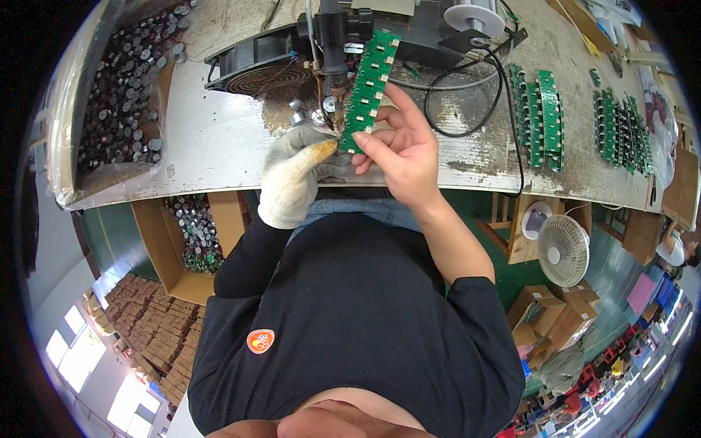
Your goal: The person solders electronic components onto printed circuit boards using a soldering iron and solder wire.
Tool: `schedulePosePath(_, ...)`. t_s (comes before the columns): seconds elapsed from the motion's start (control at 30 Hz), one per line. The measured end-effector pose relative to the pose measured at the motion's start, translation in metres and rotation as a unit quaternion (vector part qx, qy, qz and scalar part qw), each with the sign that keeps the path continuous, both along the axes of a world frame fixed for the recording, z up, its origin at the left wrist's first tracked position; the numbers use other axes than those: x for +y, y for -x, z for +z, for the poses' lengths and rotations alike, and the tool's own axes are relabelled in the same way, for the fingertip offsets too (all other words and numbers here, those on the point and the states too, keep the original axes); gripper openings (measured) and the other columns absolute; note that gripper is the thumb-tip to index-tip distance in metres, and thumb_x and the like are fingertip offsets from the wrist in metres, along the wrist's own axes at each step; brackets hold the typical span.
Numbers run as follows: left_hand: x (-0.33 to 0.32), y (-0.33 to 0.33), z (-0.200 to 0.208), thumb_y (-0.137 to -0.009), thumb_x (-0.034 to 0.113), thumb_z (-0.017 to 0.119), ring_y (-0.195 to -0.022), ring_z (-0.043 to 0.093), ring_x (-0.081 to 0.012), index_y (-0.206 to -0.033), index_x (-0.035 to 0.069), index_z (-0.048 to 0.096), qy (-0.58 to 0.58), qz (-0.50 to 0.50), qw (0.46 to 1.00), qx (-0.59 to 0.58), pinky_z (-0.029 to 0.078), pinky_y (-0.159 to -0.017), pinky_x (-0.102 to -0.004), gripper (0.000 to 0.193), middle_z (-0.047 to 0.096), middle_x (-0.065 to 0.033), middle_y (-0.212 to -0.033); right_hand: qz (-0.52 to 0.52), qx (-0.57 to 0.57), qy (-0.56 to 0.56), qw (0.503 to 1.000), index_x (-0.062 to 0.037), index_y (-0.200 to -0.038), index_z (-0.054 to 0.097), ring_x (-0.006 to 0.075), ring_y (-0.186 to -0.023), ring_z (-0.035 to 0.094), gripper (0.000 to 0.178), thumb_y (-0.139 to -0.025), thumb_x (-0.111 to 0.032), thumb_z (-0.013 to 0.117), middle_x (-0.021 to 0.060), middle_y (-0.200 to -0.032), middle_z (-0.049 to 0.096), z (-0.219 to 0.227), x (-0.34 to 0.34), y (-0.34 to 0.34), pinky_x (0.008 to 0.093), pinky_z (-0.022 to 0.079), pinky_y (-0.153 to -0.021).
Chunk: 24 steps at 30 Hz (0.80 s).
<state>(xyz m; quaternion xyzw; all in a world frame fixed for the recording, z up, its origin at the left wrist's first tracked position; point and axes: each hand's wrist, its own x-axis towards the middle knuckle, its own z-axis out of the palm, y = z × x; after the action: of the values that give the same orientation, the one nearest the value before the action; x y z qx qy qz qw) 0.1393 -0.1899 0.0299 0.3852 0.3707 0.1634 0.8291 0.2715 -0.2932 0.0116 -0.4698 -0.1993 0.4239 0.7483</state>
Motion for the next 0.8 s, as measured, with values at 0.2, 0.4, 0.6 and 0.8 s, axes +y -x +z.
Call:
schedulePosePath(0.2,-0.003,0.003,-0.017,-0.087,0.010,0.061,-0.076,0.061,-0.0110,-0.091,-0.003,0.062,-0.064,-0.004,0.998,0.012,0.048,-0.069,-0.0245,0.014,0.065,-0.0071,-0.085,0.005,0.008,0.006,1.000,-0.0052,-0.142,0.028,0.0181,-0.067,0.065,0.068,-0.083,0.013,0.055,0.0202,-0.113,0.057,-0.006,-0.002,0.001,0.0246,0.054,-0.049)
schedulePosePath(0.4,-0.004,0.001,-0.012,-0.087,0.010,0.062,-0.074,0.059,-0.0098,-0.089,-0.003,0.063,-0.041,0.003,0.999,0.002,0.046,-0.066,-0.0240,0.013,0.064,-0.0051,-0.082,-0.001,0.008,0.012,1.000,-0.0049,-0.143,0.027,0.0183,-0.066,0.064,0.069,-0.082,0.013,0.055,0.0206,-0.114,0.057,-0.007,-0.004,0.001,0.0248,0.053,-0.049)
schedulePosePath(0.6,-0.013,0.024,0.006,-0.074,0.006,0.072,-0.071,0.059,-0.0120,-0.106,-0.002,0.053,-0.402,-0.110,0.901,0.121,0.048,-0.064,-0.0240,0.039,0.062,-0.0095,-0.084,0.034,0.069,0.067,0.995,-0.0049,-0.144,0.019,0.0211,-0.062,0.064,0.073,-0.082,0.011,0.055,0.0211,-0.109,0.055,-0.001,-0.028,0.005,0.0286,0.053,-0.046)
schedulePosePath(0.8,-0.044,0.040,-0.022,-0.062,0.012,0.078,-0.082,0.058,-0.0278,-0.093,0.014,0.063,-0.695,0.048,0.709,0.112,0.048,-0.072,-0.0390,0.034,0.058,-0.0093,-0.095,0.127,0.105,0.100,0.981,-0.0061,-0.130,0.021,0.0216,-0.071,0.066,0.064,-0.082,0.009,0.059,0.0170,-0.100,0.058,0.013,-0.076,0.062,0.0294,0.055,-0.054)
